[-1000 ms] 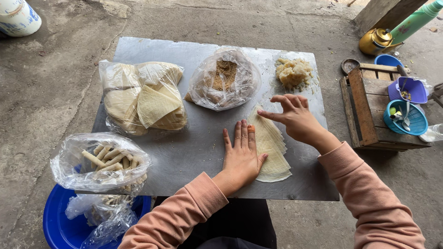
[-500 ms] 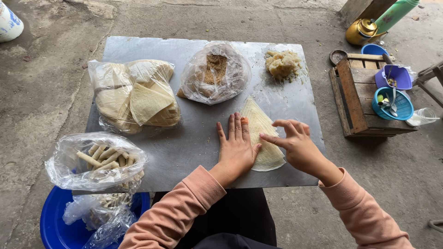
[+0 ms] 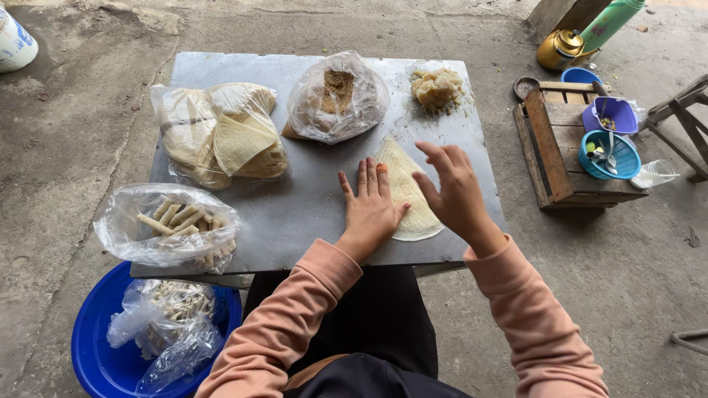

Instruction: The person separates thin dough wrappers from a stack by hand and fills them with a savory mixture. The person then folds the filled wrappers into triangular shapes and places the finished items into a large blue plastic basin.

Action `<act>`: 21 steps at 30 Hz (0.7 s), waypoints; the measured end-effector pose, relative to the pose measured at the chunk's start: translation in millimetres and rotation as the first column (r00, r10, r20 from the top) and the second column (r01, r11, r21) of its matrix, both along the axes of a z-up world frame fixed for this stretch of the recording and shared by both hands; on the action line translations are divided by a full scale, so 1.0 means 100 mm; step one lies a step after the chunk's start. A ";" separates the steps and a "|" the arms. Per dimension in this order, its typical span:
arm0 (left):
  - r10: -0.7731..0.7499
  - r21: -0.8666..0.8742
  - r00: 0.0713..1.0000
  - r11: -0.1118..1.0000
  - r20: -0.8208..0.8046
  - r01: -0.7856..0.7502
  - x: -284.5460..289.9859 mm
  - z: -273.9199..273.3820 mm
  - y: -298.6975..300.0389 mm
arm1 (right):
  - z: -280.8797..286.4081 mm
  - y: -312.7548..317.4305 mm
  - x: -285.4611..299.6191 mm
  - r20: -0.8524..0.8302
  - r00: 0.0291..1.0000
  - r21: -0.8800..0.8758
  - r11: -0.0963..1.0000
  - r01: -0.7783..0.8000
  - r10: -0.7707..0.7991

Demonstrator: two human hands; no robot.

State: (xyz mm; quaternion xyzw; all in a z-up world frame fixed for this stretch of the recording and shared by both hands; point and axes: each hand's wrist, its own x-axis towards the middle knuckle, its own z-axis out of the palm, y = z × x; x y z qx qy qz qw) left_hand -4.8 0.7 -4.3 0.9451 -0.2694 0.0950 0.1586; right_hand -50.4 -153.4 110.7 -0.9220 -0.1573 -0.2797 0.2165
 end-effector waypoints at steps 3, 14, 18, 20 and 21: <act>-0.004 0.032 0.997 0.999 0.073 0.002 -0.08 0.04 0.02 | 0.13 0.41 0.33 0.025 0.994 -0.003 0.994 -0.108 0.108; -0.036 -0.239 0.999 0.971 -0.023 0.030 -0.51 0.16 0.26 | -0.04 1.04 1.30 0.072 0.991 0.081 0.990 -0.114 0.109; -0.013 -0.264 1.000 0.965 -0.012 0.009 -0.64 0.18 0.27 | -0.01 1.04 1.27 0.032 0.998 0.087 0.994 -0.063 0.061; -0.007 -0.290 1.000 0.957 -0.020 0.001 -0.68 0.20 0.25 | 0.02 1.02 1.28 -0.066 0.998 0.082 0.997 0.004 0.001; -0.003 -0.304 1.000 0.953 -0.029 -0.006 -0.70 0.21 0.24 | 0.03 1.00 1.29 -0.114 0.993 0.076 0.996 0.038 -0.029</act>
